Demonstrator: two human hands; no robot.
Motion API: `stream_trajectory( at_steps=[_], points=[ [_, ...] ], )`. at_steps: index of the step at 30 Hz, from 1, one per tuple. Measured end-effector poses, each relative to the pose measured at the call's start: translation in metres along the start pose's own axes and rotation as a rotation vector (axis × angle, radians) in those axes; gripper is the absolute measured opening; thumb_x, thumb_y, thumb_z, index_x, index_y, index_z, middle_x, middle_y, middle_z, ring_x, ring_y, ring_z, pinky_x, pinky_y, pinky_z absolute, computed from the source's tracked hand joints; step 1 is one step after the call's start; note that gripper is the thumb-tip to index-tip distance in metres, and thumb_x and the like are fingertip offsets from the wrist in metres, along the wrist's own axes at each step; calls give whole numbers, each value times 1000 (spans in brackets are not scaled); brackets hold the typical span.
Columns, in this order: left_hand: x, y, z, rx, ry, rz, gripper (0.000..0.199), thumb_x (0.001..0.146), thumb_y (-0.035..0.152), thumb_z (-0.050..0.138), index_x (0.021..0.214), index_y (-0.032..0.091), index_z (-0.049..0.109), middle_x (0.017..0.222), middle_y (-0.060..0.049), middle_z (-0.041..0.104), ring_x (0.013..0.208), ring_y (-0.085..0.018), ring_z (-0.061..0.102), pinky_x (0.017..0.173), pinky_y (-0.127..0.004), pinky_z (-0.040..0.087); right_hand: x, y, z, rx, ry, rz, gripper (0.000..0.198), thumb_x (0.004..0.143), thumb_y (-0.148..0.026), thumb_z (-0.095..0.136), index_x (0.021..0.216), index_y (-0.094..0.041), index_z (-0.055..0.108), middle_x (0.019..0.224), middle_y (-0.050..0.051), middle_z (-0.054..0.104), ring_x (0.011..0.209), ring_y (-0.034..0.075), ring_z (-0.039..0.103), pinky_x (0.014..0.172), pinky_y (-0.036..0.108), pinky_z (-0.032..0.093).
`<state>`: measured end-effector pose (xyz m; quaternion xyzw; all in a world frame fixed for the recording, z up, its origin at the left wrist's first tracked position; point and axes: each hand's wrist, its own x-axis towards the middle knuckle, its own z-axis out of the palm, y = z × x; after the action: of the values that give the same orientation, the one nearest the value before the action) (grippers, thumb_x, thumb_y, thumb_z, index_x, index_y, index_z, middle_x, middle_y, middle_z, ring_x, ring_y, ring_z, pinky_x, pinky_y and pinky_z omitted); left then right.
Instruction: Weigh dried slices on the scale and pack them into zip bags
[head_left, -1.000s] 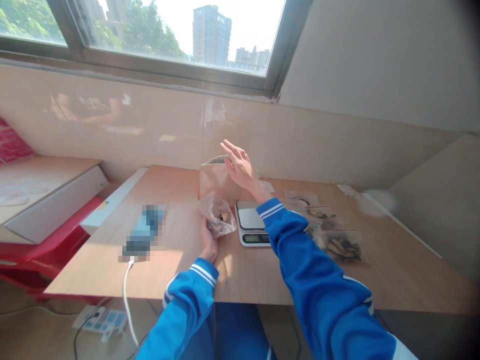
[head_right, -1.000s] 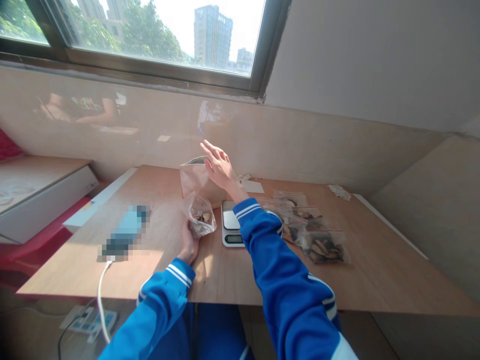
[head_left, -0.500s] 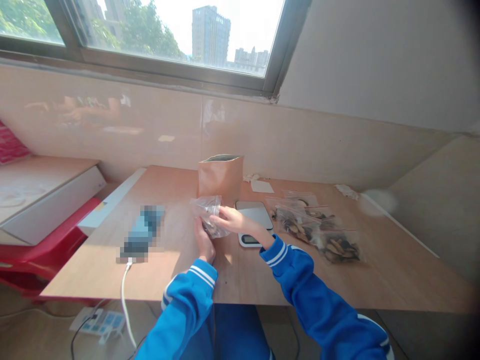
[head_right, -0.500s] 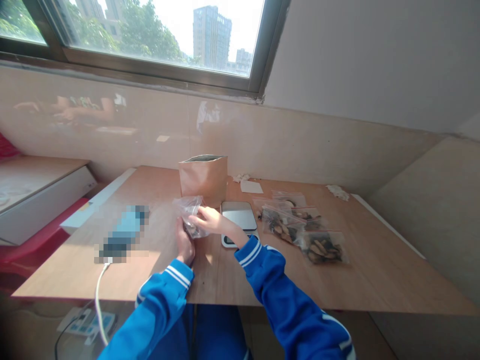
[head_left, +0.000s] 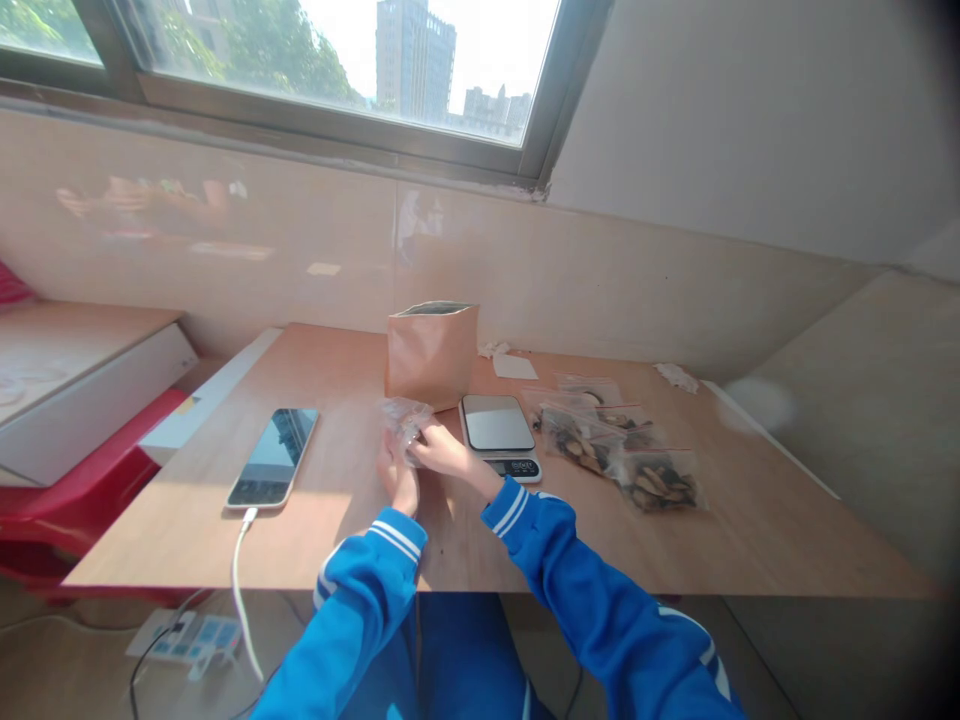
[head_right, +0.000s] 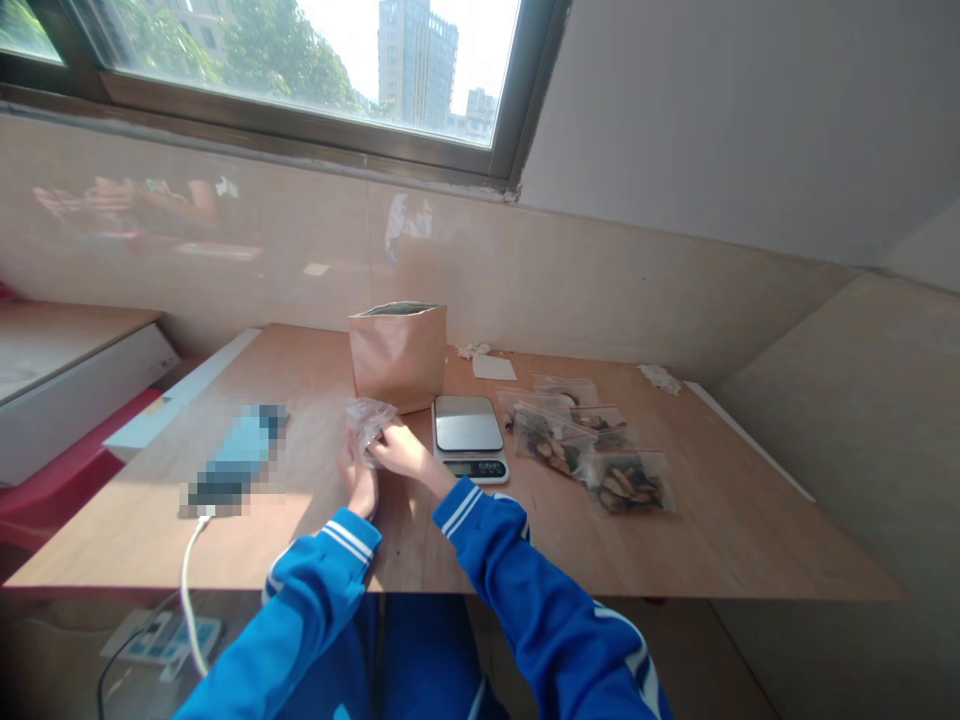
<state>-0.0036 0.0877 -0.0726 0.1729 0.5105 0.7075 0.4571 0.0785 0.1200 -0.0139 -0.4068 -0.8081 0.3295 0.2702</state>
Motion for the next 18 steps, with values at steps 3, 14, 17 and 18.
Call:
stream_trajectory(
  at_steps=[3,14,17,18],
  points=[
    [4,-1,4,74,50,38,36,92,44,48,95,14,66,99,-12,68,104,-24,62,102,-37,42,-4,12,11,139,133,34,30,87,-22,53,117,-21,57,126,9,61,118,23,54,103,38,40],
    [18,-11,3,11,116,11,36,96,39,38,94,12,62,98,-14,67,91,-21,65,86,-31,49,-2,25,27,374,284,134,21,90,-33,49,101,-18,57,107,9,66,105,21,60,98,37,46],
    [22,-14,3,-19,127,-9,33,96,36,38,95,13,62,99,-12,67,92,-19,64,86,-29,49,-2,25,25,360,342,84,20,91,-35,47,100,-19,57,108,10,64,107,20,59,100,36,44],
    [23,-15,3,-25,137,-20,33,96,37,38,95,13,61,99,-12,67,92,-19,64,85,-29,49,-3,25,24,347,367,70,19,91,-33,46,99,-20,57,109,10,63,108,20,59,100,35,44]
  ],
)
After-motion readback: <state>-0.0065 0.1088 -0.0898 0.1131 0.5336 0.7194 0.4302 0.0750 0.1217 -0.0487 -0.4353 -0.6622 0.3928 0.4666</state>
